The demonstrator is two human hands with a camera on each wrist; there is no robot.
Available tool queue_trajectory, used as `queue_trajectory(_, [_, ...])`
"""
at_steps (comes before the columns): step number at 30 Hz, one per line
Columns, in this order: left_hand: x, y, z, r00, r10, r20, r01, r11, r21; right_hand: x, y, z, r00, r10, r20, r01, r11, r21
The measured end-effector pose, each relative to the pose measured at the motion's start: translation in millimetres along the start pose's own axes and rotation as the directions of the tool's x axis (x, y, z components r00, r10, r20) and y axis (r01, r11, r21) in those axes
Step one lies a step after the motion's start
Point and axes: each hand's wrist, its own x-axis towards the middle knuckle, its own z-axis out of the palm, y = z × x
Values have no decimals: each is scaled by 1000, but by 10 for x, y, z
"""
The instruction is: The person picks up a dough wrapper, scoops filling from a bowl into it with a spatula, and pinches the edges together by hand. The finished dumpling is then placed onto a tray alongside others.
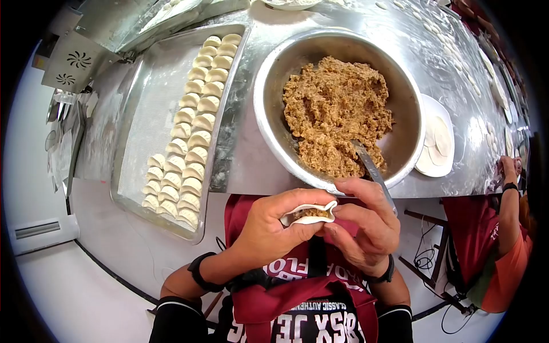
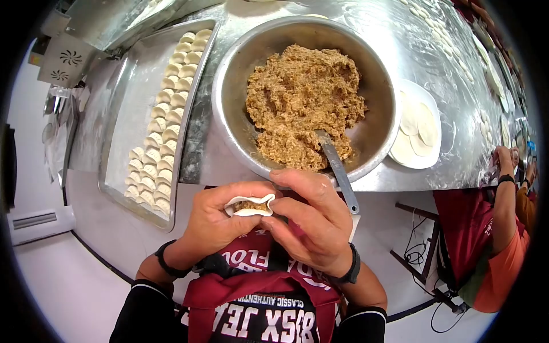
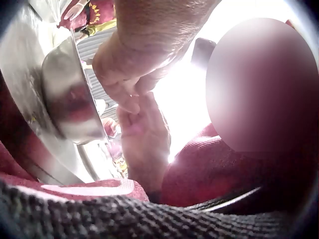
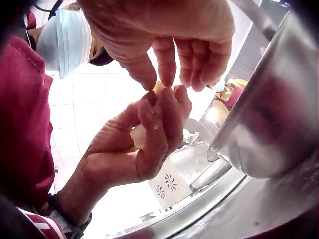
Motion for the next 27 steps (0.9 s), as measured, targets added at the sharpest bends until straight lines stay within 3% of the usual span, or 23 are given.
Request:
queue_trajectory(6, [-10,-11,51,999,-38,-26,35,994,-108,-7,-8,3,1000,15,-14,-15,1000,10])
queue_trajectory(12, [-10,-24,42,1000,2,-25,-3,998,-56,-40,-13,50,999,17,-44,-15,999,33])
queue_trajectory(15, [-18,-39,47,998,-60,-17,55,978,-200,-94,-11,21,994,74,-77,-73,997,21])
queue_trajectory(18, [-28,-12,26,999,-46,21,50,977,-208,-96,-13,24,995,89,-38,-90,996,-14])
queue_trajectory(27, [-12,-94,110,995,-81,-52,61,947,-316,-102,12,89,999,47,-23,-45,997,62])
